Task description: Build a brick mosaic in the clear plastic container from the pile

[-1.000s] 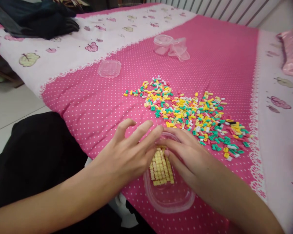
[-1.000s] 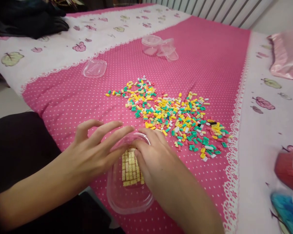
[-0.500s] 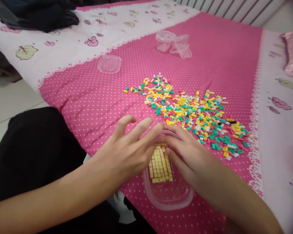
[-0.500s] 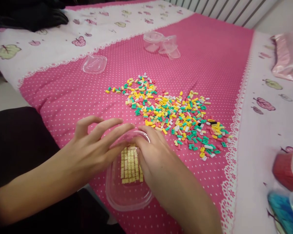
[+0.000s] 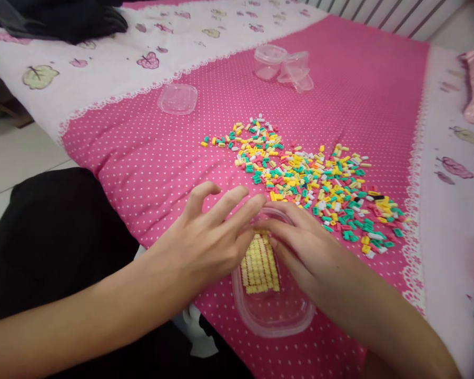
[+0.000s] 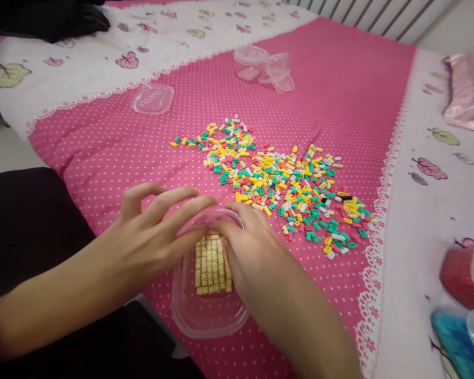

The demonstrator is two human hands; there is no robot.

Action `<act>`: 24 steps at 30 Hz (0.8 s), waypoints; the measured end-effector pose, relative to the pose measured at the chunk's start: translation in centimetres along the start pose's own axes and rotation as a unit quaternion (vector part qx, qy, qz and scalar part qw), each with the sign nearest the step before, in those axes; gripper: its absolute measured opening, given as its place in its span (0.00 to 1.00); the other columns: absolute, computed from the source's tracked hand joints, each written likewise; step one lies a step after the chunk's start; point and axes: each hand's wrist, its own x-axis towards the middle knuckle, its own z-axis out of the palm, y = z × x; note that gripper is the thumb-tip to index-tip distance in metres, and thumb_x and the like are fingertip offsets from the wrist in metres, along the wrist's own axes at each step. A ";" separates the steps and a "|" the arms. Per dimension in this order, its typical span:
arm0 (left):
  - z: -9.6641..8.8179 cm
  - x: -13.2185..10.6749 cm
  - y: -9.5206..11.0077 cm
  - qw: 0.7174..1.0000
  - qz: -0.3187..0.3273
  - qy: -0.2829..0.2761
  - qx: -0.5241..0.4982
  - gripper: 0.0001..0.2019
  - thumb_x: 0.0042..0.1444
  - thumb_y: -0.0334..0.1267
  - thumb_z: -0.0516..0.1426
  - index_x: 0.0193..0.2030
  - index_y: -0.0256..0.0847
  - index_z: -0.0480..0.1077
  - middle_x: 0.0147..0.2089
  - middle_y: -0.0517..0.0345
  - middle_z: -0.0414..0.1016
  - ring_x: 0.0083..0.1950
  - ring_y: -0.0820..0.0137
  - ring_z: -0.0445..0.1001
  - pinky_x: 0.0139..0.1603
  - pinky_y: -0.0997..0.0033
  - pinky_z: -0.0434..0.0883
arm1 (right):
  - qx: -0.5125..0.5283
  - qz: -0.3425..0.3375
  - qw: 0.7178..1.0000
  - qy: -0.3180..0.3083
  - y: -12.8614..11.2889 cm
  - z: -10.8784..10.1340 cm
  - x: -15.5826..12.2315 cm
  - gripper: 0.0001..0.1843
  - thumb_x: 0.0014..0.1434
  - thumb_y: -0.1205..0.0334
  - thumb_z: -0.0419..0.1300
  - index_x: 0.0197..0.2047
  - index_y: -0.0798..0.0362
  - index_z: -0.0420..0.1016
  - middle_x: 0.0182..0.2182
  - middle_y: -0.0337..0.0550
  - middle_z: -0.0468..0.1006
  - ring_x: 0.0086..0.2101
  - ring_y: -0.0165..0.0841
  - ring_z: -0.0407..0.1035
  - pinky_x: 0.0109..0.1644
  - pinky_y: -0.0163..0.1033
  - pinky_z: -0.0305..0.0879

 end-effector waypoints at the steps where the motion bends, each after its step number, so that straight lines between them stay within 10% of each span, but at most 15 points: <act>1: 0.0 0.0 0.0 1.000 0.004 -0.001 0.000 0.16 0.70 0.29 0.48 0.50 0.41 0.77 0.62 0.55 0.75 0.62 0.58 0.69 0.59 0.48 0.65 | 0.000 -0.001 1.000 0.000 0.0 0.0 0.0 0.21 0.72 0.69 0.46 0.63 0.44 0.66 0.62 0.43 0.66 0.64 0.31 0.58 0.70 0.49 0.57; 24: 0.2 -0.2 0.3 1.000 -0.002 -0.009 -0.012 0.13 0.67 0.29 0.53 0.50 0.39 0.77 0.63 0.52 0.73 0.64 0.57 0.68 0.62 0.48 0.64 | -0.016 0.007 0.999 -0.030 -0.1 -0.2 -0.1 0.21 0.72 0.67 0.45 0.64 0.44 0.64 0.62 0.45 0.66 0.63 0.36 0.58 0.69 0.56 0.59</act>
